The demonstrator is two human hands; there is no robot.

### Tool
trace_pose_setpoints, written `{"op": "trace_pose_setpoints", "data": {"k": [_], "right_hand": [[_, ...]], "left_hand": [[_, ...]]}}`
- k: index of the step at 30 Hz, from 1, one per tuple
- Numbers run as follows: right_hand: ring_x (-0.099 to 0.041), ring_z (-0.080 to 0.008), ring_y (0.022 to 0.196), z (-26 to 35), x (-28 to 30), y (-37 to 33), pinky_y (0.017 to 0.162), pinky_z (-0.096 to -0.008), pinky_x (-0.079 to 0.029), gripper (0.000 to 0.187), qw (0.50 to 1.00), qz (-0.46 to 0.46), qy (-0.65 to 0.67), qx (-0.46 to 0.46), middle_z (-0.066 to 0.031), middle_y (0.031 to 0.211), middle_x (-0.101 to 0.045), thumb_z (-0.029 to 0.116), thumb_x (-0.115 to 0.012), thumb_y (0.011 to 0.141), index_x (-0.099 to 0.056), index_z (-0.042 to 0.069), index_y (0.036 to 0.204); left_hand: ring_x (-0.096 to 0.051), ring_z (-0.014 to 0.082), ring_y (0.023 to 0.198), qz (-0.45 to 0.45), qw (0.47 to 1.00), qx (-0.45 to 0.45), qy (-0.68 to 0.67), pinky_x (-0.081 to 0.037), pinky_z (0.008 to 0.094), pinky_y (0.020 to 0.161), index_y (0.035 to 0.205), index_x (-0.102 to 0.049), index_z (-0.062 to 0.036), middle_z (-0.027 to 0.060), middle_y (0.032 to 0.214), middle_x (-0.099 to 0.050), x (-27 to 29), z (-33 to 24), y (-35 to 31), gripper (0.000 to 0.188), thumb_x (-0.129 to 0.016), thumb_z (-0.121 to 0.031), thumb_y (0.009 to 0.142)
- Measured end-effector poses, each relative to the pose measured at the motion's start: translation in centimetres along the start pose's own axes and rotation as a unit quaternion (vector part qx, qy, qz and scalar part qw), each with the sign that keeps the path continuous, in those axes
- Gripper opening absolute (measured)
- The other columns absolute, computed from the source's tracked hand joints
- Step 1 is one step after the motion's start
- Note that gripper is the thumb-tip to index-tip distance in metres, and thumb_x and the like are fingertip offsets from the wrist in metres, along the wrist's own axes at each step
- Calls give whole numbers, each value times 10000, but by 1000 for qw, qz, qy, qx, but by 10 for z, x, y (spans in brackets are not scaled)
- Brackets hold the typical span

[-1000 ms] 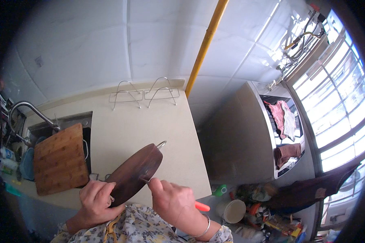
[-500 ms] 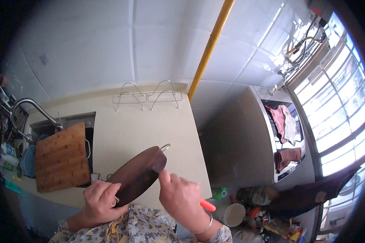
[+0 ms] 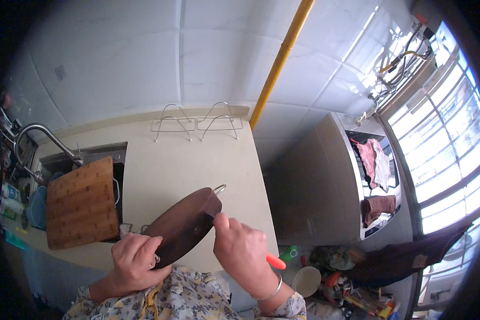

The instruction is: The person attaches a handle to a circular wooden board, then washes a container, a bowl, and a colander in a sink.

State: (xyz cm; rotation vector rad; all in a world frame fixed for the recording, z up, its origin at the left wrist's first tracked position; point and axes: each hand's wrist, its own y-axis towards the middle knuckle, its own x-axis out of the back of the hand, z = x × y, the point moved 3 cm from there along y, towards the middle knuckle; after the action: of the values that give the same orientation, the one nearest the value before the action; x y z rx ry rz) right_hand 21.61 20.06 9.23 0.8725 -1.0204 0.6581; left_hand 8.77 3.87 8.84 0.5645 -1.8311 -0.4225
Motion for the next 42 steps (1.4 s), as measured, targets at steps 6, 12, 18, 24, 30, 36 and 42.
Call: {"op": "trace_pose_setpoints", "data": {"k": [6,12,18,24,30,36,42], "right_hand": [[-554,-241,477,15,14,-14,408,-360,-401,128,999,40,-1,25,-56,581,-511,18,-591,750,-481,84,758],[-566,-226,488,3,2,-6,406,-360,-415,134,999,25,-37,0,-42,593,-512,30,-585,746,-483,88,810],[-561,-216,487,-4,-1,1,406,-348,-405,144,999,11,-32,-13,-34,581,-496,9,-590,747,-484,89,804],[-583,-201,511,15,10,-6,419,-353,-444,125,998,37,-24,39,-18,611,-513,59,-558,755,-469,103,832],[-581,-216,504,8,4,6,415,-353,-437,117,998,25,-46,22,-31,603,-522,49,-566,758,-479,94,822],[-548,-247,454,5,1,6,401,-359,-407,110,999,5,-50,10,-53,565,-516,29,-584,764,-498,88,796],[-595,-256,507,-15,-15,9,425,-378,-443,88,997,55,-44,-31,-60,623,-571,55,-547,782,-482,90,829]], "left_hand": [[-558,226,684,6,1000,3,-16,-470,330,577,1012,-600,-24,67,829,-516,1,0,-2,559,-787,-146,500],[-558,225,679,1,1000,3,-13,-472,333,577,1010,-600,-23,70,836,-518,3,2,-1,560,-791,-150,500],[-557,222,678,-3,1000,1,-6,-470,330,576,1006,-602,-22,70,841,-521,-3,1,1,559,-789,-151,495],[-556,241,673,-11,1000,13,-24,-465,357,564,949,-605,-25,69,814,-519,0,2,0,497,-784,-120,495],[-555,235,672,-13,1000,13,-18,-465,353,563,952,-607,-22,67,826,-529,3,4,0,502,-782,-117,491],[-555,231,670,-11,1000,20,-21,-466,349,566,967,-607,-31,61,812,-527,1,4,-1,514,-782,-126,493],[-552,222,678,-3,1000,10,-14,-466,342,570,1005,-606,-33,63,837,-523,5,7,-8,553,-794,-160,501]]}}
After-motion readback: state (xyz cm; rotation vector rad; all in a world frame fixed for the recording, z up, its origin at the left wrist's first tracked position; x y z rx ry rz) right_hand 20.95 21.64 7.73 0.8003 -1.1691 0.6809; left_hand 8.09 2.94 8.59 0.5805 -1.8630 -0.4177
